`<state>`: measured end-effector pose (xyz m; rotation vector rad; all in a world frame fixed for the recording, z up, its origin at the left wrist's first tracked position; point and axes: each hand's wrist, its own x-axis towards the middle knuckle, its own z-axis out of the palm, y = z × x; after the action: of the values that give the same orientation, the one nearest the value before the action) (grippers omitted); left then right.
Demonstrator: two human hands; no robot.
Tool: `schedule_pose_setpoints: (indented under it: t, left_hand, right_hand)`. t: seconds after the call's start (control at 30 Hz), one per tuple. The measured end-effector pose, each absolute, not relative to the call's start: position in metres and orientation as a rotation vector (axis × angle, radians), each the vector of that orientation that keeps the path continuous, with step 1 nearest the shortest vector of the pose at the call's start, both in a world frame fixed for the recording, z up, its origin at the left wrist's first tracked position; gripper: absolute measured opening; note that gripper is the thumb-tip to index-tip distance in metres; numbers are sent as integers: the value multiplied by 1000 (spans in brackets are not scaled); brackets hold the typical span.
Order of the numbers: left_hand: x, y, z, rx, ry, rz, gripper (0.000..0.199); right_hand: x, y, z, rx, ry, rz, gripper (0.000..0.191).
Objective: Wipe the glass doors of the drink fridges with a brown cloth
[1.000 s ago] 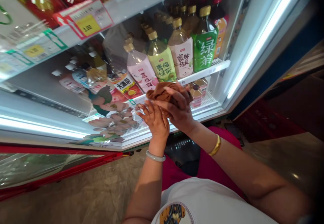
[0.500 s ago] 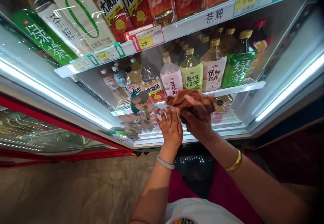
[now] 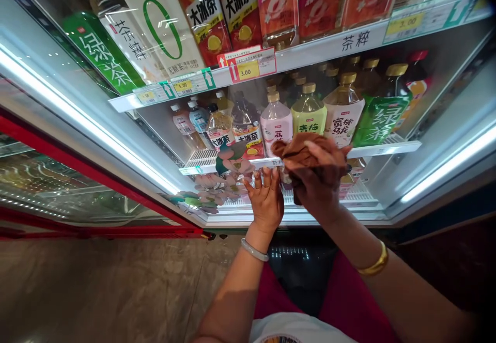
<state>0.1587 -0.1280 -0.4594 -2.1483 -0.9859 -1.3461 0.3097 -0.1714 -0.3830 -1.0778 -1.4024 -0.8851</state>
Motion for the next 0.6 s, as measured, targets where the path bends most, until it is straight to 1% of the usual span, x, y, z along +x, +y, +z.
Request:
schedule_pose_setpoints:
  t: [0.1,0.2,0.3,0.4,0.5,0.6]
  left_hand:
    - [156,-127,-454,-2075,-974,-1344,84]
    - [155,-125,-446,-2026,-957,-1403,85]
    - [159,-121,-432,-2102,-1021,-1386,79]
    - [167,-118,-417,-2126,-1092,-1372,74]
    - [172,-118,-405,-2114,-1130,-1377,76]
    - [173,-121,-400,-2123,-1127,-1371,77]
  right_hand:
    - [331,-169,-375,-1058,-1361,-934,31]
    - [335,-171,-396,-1016,-1364,-936,36]
    - [318,-173,-409,-1055,-1398,-867,37]
    - [311,-170,-391,-1065,-1420,-849,33]
    - [330,-167,-365,-1006,-1370,-939,37]
    - [347,-167,-366,-978,-1268,-1019,41]
